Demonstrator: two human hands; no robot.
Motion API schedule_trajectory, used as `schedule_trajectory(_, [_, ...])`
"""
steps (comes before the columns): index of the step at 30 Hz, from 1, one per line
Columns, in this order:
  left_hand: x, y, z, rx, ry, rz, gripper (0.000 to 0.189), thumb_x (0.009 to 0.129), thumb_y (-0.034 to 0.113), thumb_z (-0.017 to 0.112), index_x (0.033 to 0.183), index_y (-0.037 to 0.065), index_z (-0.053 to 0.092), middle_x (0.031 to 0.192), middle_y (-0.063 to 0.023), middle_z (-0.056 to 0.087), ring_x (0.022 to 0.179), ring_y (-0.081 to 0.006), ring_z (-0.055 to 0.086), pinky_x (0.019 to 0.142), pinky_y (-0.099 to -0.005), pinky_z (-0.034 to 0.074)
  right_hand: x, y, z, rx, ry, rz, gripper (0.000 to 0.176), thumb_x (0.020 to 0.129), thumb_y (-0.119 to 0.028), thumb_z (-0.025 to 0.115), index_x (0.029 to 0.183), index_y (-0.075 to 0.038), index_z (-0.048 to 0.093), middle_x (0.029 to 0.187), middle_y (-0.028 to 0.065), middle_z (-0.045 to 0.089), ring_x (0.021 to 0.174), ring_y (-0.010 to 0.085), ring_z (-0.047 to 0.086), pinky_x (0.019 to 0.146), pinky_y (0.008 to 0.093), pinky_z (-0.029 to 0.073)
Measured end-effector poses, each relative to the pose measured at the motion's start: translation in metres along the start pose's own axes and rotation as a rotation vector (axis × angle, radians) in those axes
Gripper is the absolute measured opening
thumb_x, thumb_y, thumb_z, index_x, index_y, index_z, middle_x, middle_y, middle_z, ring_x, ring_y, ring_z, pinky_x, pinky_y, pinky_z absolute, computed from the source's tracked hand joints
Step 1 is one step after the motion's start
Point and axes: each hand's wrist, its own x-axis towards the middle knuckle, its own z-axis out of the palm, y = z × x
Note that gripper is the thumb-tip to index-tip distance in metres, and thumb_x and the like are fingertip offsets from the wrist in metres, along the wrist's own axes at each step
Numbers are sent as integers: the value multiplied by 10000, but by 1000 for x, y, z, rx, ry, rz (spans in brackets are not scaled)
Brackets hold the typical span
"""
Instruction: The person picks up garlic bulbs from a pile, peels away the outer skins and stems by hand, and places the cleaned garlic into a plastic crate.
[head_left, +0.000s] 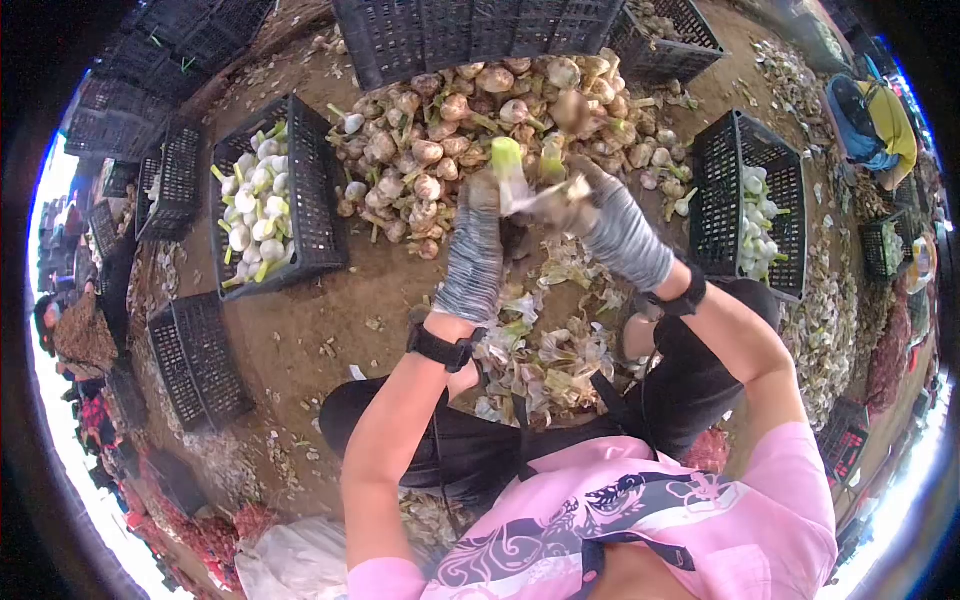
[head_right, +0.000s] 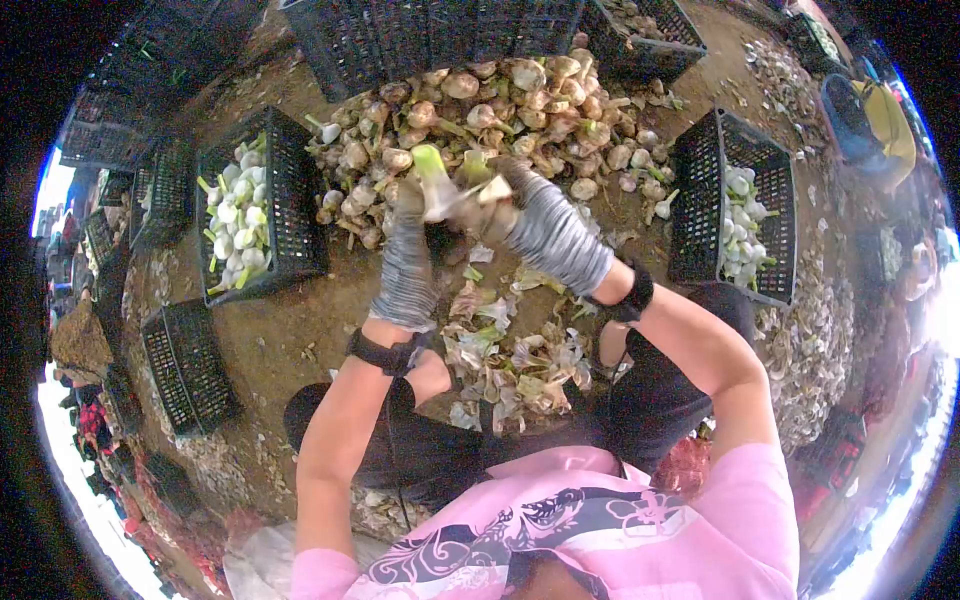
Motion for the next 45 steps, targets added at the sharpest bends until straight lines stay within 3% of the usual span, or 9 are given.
schedule_trajectory(4, [-3, -14, 6, -83, -9, 168, 438, 782, 250, 662, 1137, 129, 437, 818, 1, 539, 590, -73, 524, 473, -208, 450, -4, 6, 9, -879, 245, -387, 493, 697, -148, 697, 1111, 33, 499, 984, 157, 601, 901, 219, 582, 767, 321, 466])
schedule_trajectory(12, [-7, -5, 8, -18, -34, 204, 491, 719, 180, 720, 1141, 82, 490, 911, -22, 576, 592, -66, 520, 482, -186, 442, -4, 2, -6, -982, 256, -435, 397, 705, -32, 590, 1085, 43, 504, 921, 207, 598, 875, 297, 584, 776, 335, 458])
schedule_trajectory(17, [-5, 1, 1, -28, -207, 97, 481, 723, 176, 669, 1160, 62, 504, 996, -76, 575, 813, -151, 585, 643, -264, 510, -7, -12, -7, -850, 261, -458, 413, 727, -9, 577, 1119, 54, 462, 962, 156, 596, 874, 219, 577, 768, 301, 461])
schedule_trajectory(22, [-1, 2, -2, -25, -154, 192, 588, 774, 176, 646, 1291, 109, 376, 872, -1, 531, 699, -71, 530, 585, -191, 463, -2, -2, -12, -548, 301, -249, 403, 777, -32, 575, 1143, 54, 430, 970, 132, 587, 878, 196, 557, 785, 286, 452])
schedule_trajectory(29, [4, -30, 17, 338, 11, 436, 524, 755, 141, 674, 1206, 52, 424, 987, -39, 551, 788, -113, 560, 635, -224, 507, -14, 4, -5, -1034, 429, -398, 364, 727, -62, 606, 1056, 30, 481, 950, 205, 591, 858, 249, 593, 731, 322, 460])
schedule_trajectory(37, [-6, -5, 4, 300, -112, 142, 418, 748, 168, 684, 1089, 9, 502, 910, -50, 581, 775, -99, 570, 664, -229, 491, -11, 3, -34, -302, 295, -141, 276, 732, -53, 610, 1001, 0, 581, 839, 139, 631, 779, 199, 611, 673, 285, 477])
schedule_trajectory(39, [-9, 1, 5, 146, -227, 3, 414, 760, 200, 671, 1094, 17, 506, 884, -44, 589, 700, -93, 578, 599, -222, 491, -8, 6, -53, -1136, -50, -437, 246, 766, -81, 618, 993, 6, 585, 857, 78, 632, 784, 147, 604, 650, 262, 486])
schedule_trajectory(43, [-3, 0, 11, 143, -127, 144, 408, 763, 202, 670, 1101, 34, 514, 880, -37, 594, 645, -96, 577, 563, -222, 488, -11, 1, -37, 43, 231, -6, 256, 765, -40, 605, 1020, -29, 580, 924, 19, 619, 828, 142, 592, 720, 291, 481])
schedule_trajectory(45, [2, -5, 6, 179, 57, 209, 420, 762, 265, 658, 1092, 47, 517, 952, -40, 576, 776, -119, 571, 638, -263, 518, -16, 2, -31, -54, 235, -113, 287, 758, -10, 581, 1043, -23, 557, 941, 17, 615, 865, 143, 572, 765, 305, 464])
